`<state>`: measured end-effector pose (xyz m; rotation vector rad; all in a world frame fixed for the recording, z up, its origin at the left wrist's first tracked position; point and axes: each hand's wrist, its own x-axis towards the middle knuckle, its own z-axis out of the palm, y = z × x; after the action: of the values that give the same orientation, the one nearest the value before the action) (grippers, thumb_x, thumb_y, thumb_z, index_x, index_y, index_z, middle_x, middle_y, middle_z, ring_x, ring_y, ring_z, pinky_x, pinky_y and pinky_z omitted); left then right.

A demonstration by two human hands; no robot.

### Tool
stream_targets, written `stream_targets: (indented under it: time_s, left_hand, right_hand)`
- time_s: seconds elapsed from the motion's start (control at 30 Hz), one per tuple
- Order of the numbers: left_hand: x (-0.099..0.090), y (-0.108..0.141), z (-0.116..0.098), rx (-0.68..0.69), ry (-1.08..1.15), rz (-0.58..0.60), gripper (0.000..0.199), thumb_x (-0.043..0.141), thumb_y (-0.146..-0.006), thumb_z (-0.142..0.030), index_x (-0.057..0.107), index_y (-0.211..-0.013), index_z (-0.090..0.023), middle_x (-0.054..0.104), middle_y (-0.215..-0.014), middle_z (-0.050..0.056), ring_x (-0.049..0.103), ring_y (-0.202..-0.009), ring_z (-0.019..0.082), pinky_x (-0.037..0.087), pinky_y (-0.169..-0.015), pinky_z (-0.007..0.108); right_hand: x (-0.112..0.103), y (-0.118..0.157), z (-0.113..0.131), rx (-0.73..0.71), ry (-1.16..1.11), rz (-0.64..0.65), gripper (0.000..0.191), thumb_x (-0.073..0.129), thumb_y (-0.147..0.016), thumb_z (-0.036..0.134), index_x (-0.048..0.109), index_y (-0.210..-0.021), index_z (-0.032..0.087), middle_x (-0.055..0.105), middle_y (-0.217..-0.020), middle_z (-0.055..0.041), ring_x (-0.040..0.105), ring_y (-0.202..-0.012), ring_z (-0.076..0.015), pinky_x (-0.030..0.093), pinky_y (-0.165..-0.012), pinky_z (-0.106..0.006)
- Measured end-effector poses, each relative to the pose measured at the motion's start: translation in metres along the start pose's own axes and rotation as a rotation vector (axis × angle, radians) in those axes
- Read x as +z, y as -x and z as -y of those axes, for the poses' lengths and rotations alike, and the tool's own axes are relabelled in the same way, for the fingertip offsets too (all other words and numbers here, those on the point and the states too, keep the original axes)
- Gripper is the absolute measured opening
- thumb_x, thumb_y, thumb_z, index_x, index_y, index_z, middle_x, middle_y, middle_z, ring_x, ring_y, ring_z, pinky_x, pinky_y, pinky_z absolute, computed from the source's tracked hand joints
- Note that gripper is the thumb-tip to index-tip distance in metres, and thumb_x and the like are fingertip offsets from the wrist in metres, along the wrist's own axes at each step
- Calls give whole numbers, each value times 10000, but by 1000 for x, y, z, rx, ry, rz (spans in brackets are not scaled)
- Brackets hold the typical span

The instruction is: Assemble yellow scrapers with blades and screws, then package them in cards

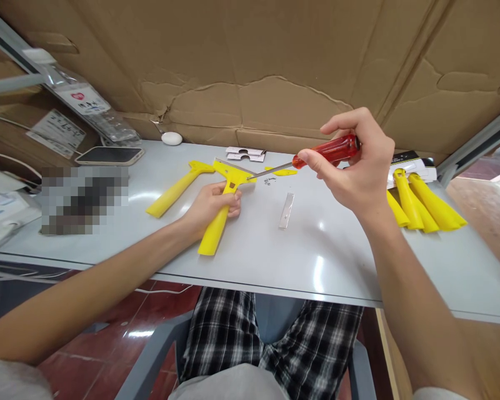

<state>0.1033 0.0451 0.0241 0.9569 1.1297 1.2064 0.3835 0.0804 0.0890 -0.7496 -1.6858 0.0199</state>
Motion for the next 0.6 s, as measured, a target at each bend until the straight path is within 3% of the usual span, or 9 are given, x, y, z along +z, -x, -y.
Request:
stream_targets:
  time_s: [0.13, 0.3, 0.47, 0.6]
  left_hand:
    - [0, 0, 0, -7, 1, -3, 254, 728, -524, -105, 562, -705, -169, 548, -649, -18, 444, -493, 62, 331, -467, 233]
    - [-1, -1, 1, -18, 28, -2, 251, 728, -521, -109, 562, -700, -167, 540, -636, -19, 439, -491, 61, 320, -459, 226]
    - [-1, 0, -1, -16, 18, -7, 257, 740, -542, -117, 567, -727, -166, 544, -642, -15, 456, -492, 67, 337, -469, 232]
    - [-2, 0, -2, -23, 14, -10, 282, 735, -538, -99, 562, -748, -171, 548, -665, -16, 467, -489, 68, 335, -475, 234]
  right_hand:
    - [1, 0, -1, -16, -1, 2, 294, 874, -860, 538, 697, -985, 339, 655, -770, 32, 769, -737, -239, 687, -647, -417]
    - [3, -2, -3, -104, -138, 44, 415, 888, -819, 496, 687, -1149, 343, 703, -1111, -20, 766, -924, -249, 689, -687, -425]
    - [2, -2, -2, -89, -133, 57, 434, 893, -823, 341, 688, -1205, 345, 737, -934, 21, 783, -836, -230, 681, -638, -386]
    - [1, -1, 0, -67, -54, 39, 400, 915, -808, 371, 704, -1147, 346, 710, -861, 35, 777, -781, -228, 682, -658, -403]
